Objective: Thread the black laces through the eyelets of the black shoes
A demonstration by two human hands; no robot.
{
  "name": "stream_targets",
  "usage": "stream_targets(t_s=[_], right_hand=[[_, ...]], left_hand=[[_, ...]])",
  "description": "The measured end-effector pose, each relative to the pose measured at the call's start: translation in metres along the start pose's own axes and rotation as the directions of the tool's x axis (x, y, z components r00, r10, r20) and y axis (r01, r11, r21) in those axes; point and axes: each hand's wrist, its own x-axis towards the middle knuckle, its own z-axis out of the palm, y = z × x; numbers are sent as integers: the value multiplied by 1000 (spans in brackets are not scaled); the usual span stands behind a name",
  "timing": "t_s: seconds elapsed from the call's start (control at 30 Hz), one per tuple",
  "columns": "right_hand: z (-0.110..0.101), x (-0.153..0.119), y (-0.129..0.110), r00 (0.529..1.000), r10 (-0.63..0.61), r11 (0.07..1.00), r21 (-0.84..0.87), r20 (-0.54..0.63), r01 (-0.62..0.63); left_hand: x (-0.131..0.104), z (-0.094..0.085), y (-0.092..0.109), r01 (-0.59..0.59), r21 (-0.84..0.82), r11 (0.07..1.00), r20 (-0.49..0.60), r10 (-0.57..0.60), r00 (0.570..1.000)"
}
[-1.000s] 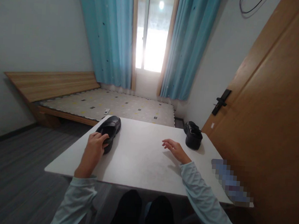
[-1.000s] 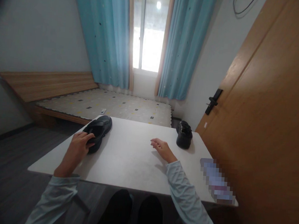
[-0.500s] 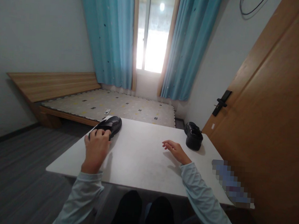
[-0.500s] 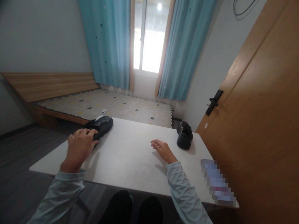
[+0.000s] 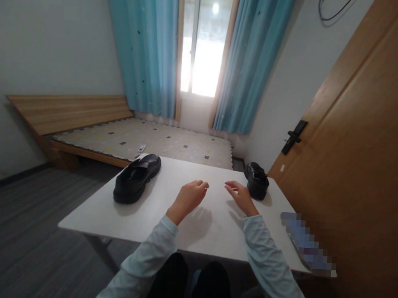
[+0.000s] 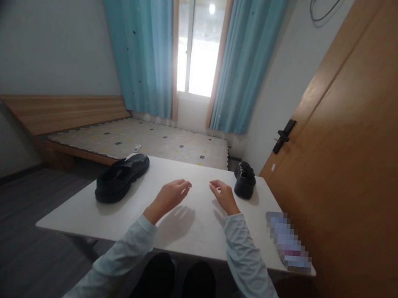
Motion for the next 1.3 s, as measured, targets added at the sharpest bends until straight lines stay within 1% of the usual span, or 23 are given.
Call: stream_targets(t_s=[0.1, 0.2, 0.27, 0.33, 0.43, 0.53, 0.67, 0.9, 1.0, 1.1, 1.3], right_hand=[[-12, 4, 8, 987, -46, 991, -129, -157, 26], [-23, 7, 15, 940, -143, 947, -318, -310, 40], [-30, 7, 20, 903, -189, 900, -436, -387, 1], [-35, 7, 25, 877, -200, 850, -523, -437, -67], [-40, 6, 35, 879, -172, 788, -597, -445, -148], [-41, 5, 46, 890, -132, 765, -615, -436, -188], [-41, 4, 60, 893, -56, 778, -580, -447, -241], [-48, 0, 78, 884, -10, 808, -525, -467, -268], [-51, -1, 81, 900, -7, 795, -548, -436, -259], [-55, 0, 81, 902, -14, 795, -552, -431, -252], [-54, 1, 73, 913, -50, 800, -563, -404, -205]], left_hand=[[-1, 17, -8, 1, -63, 998, 14, 0, 1000], [-4, 28, -15, 12, -90, 996, 35, -9, 999], [-5, 31, -18, 11, -98, 995, 45, -7, 999], [-6, 34, -19, 13, -106, 994, 63, -6, 998], [-7, 36, -20, 16, -113, 993, 99, -5, 995], [-8, 38, -19, 6, -117, 993, 114, 7, 993], [-7, 39, -17, 10, -119, 993, 134, 6, 991], [-7, 39, -18, 4, -114, 994, 143, 12, 990], [-7, 40, -19, 6, -117, 993, 138, 10, 990], [-6, 41, -20, 4, -127, 992, 126, 13, 992], [-6, 41, -20, 17, -128, 992, 118, -2, 993]])
